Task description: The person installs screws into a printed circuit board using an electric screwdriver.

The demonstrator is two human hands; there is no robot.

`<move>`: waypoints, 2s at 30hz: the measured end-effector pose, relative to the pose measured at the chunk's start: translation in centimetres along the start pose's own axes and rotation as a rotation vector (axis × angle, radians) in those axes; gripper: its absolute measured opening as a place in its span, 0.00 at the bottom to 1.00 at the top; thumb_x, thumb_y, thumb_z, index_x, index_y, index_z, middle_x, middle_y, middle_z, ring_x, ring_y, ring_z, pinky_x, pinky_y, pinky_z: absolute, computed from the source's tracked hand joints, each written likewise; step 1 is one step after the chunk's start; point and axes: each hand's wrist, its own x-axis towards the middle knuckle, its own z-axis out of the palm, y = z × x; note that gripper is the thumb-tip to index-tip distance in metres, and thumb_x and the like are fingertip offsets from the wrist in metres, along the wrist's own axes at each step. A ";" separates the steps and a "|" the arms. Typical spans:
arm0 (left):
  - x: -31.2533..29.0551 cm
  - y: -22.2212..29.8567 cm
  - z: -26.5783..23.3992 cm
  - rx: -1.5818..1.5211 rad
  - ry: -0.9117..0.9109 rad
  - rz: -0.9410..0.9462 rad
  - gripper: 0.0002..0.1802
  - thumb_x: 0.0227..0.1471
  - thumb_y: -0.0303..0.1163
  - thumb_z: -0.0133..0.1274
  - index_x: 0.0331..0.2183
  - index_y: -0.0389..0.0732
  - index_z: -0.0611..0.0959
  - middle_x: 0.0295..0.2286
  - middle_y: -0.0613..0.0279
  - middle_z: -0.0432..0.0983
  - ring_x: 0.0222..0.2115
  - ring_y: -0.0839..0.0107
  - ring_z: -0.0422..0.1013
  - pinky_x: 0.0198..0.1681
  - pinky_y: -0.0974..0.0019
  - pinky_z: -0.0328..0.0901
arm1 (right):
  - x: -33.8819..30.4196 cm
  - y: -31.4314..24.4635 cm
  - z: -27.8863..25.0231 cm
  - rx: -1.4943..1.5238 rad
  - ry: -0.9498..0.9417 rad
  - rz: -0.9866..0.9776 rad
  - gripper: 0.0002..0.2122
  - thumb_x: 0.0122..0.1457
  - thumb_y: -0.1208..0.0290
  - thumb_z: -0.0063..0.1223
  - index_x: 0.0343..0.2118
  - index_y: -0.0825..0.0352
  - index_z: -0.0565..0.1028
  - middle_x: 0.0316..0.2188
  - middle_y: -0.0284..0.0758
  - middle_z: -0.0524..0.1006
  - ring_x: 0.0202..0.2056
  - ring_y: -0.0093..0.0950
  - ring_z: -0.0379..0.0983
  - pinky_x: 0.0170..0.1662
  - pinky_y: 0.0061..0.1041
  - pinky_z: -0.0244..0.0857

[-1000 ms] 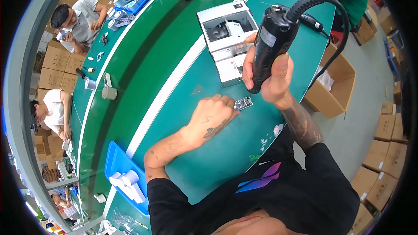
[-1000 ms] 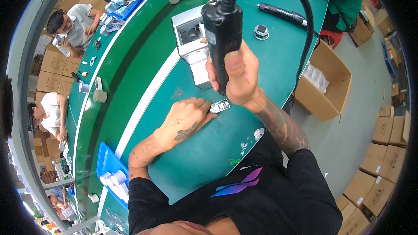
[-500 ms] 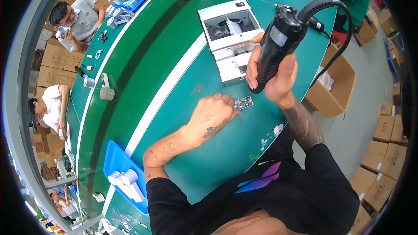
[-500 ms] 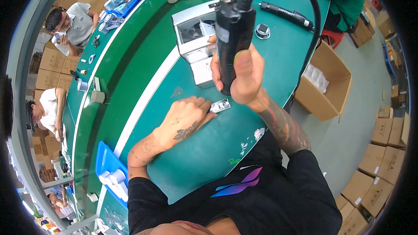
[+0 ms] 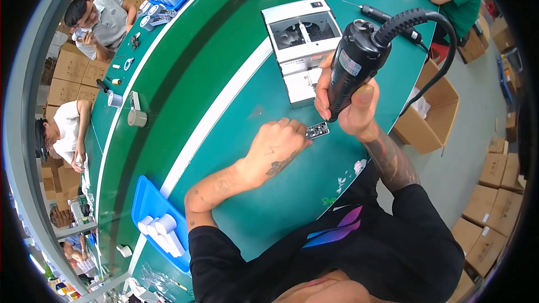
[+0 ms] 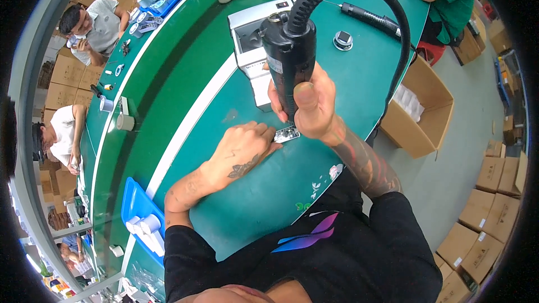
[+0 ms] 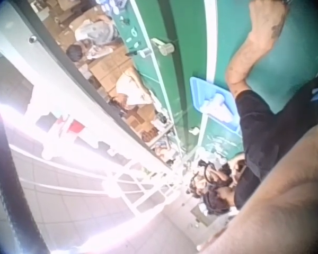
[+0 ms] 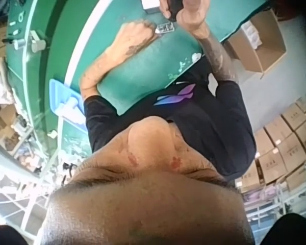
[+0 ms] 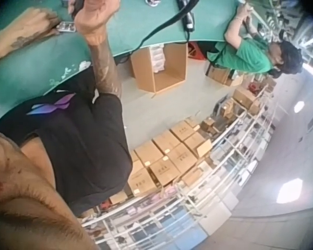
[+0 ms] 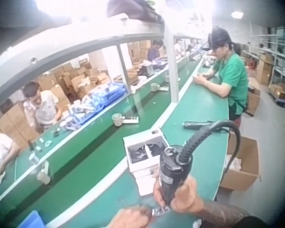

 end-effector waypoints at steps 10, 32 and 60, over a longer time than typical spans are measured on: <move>0.0 -0.1 0.1 0.021 0.004 0.001 0.15 0.55 0.39 0.56 0.28 0.36 0.77 0.25 0.55 0.73 0.29 0.56 0.73 0.30 0.55 0.69 | -0.1 0.5 -0.8 0.022 0.042 -0.041 0.41 0.54 0.28 0.43 0.46 0.70 0.58 0.16 0.33 0.66 0.12 0.21 0.63 0.14 0.20 0.58; -0.4 0.4 0.1 0.069 0.028 0.006 0.14 0.51 0.38 0.58 0.26 0.35 0.79 0.26 0.55 0.75 0.30 0.60 0.75 0.31 0.61 0.70 | 4.5 -1.7 1.3 -0.259 -0.029 -0.239 0.42 0.60 0.32 0.35 0.52 0.77 0.62 0.18 0.34 0.70 0.14 0.17 0.63 0.18 0.18 0.58; -0.2 0.4 0.3 0.090 0.016 0.018 0.13 0.51 0.37 0.58 0.25 0.36 0.78 0.24 0.57 0.74 0.30 0.61 0.74 0.30 0.61 0.69 | -3.1 -1.1 0.1 0.006 0.072 0.089 0.50 0.44 0.23 0.48 0.57 0.66 0.58 0.18 0.32 0.67 0.14 0.23 0.64 0.17 0.23 0.60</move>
